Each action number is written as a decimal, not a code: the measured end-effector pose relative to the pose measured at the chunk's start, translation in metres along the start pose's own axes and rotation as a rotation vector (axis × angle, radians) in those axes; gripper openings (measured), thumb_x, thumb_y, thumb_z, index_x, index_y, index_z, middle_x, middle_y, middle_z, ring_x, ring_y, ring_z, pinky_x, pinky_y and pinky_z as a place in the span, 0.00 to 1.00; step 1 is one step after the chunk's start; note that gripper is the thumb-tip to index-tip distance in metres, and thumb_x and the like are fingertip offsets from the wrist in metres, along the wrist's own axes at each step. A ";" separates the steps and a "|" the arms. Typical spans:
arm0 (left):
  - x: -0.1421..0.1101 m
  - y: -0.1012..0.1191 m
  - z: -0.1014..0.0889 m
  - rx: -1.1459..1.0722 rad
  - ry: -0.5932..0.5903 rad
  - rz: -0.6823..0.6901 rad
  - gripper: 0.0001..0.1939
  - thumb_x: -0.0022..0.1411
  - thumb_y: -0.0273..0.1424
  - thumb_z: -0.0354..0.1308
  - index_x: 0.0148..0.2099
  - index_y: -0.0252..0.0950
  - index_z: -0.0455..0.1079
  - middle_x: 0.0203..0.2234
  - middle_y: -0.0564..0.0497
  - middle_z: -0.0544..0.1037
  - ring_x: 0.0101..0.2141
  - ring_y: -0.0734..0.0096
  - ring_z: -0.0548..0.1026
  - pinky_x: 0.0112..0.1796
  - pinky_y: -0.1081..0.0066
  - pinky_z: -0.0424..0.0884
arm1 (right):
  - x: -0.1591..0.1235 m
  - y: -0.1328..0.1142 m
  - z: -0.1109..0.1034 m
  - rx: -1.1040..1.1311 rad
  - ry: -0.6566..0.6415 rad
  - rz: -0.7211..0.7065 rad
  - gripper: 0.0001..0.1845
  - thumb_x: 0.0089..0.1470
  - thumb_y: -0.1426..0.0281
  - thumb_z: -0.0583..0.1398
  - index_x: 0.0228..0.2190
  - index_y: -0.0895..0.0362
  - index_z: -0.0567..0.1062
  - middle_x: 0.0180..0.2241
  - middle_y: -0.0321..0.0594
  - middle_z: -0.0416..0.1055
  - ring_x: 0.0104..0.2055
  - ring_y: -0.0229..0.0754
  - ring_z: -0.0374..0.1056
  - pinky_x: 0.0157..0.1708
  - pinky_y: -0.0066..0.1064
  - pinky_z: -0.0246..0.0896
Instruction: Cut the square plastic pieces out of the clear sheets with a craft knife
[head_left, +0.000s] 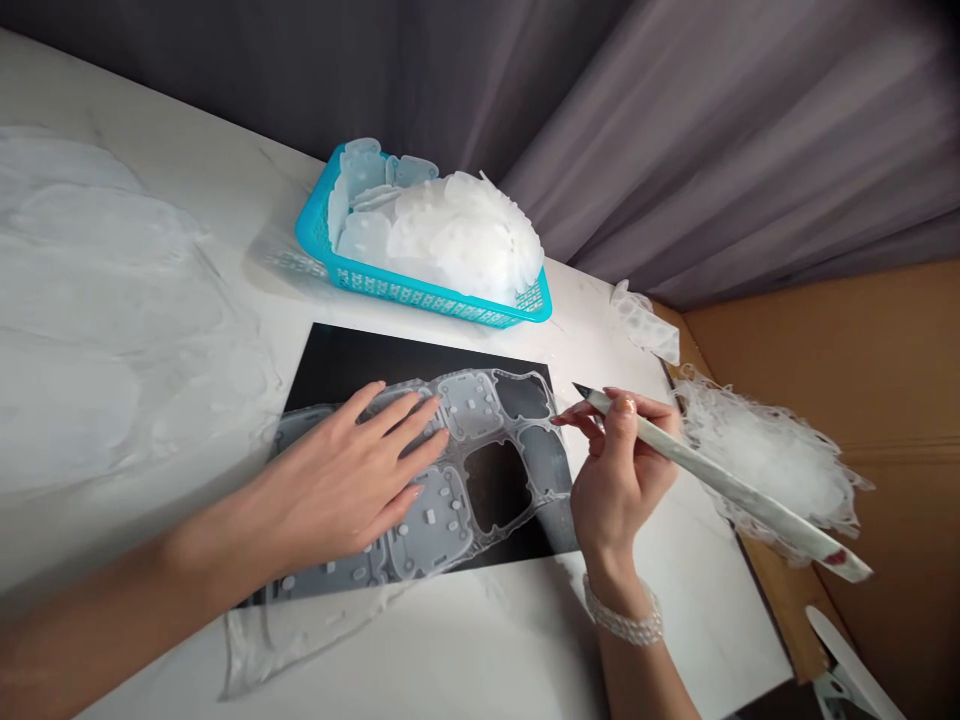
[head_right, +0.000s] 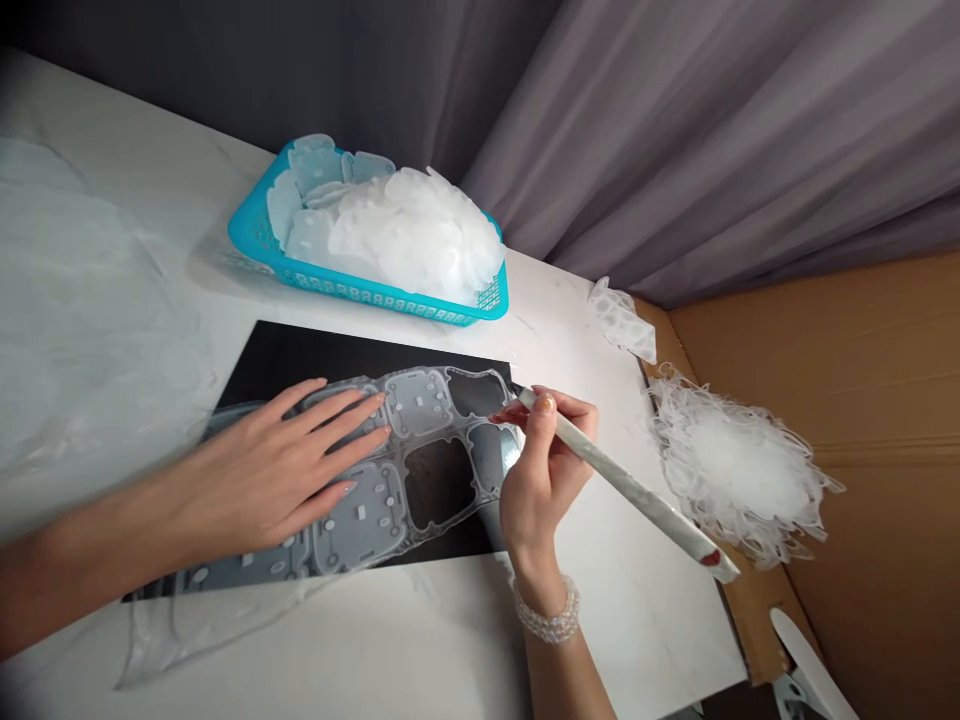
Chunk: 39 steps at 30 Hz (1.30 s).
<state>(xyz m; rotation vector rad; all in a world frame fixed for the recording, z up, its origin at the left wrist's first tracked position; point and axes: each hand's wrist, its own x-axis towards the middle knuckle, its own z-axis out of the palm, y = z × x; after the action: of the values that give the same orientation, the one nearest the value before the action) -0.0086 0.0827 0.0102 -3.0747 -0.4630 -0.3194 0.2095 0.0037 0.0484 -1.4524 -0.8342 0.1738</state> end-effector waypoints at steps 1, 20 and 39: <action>0.000 0.001 0.001 0.005 0.003 0.000 0.25 0.72 0.35 0.40 0.65 0.32 0.62 0.64 0.33 0.64 0.61 0.42 0.63 0.56 0.42 0.57 | -0.003 0.001 0.003 -0.010 -0.053 0.032 0.07 0.64 0.63 0.58 0.35 0.53 0.69 0.32 0.34 0.67 0.30 0.37 0.70 0.31 0.35 0.71; 0.000 0.000 -0.005 0.003 -0.011 -0.045 0.26 0.72 0.39 0.42 0.64 0.29 0.62 0.60 0.37 0.70 0.60 0.50 0.65 0.58 0.49 0.57 | -0.021 0.007 0.043 -0.467 -0.764 -0.259 0.09 0.67 0.71 0.52 0.35 0.56 0.71 0.30 0.36 0.71 0.29 0.36 0.65 0.31 0.29 0.59; 0.000 0.000 -0.008 0.021 0.005 -0.049 0.24 0.72 0.39 0.42 0.60 0.30 0.65 0.59 0.35 0.70 0.60 0.49 0.64 0.56 0.51 0.59 | -0.023 0.009 0.045 -0.516 -0.769 -0.285 0.09 0.67 0.70 0.52 0.36 0.56 0.70 0.30 0.38 0.72 0.30 0.38 0.66 0.30 0.31 0.59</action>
<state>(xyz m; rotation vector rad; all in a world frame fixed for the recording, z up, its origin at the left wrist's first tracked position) -0.0102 0.0824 0.0180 -3.0451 -0.5388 -0.3217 0.1698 0.0282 0.0268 -1.7368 -1.8026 0.3267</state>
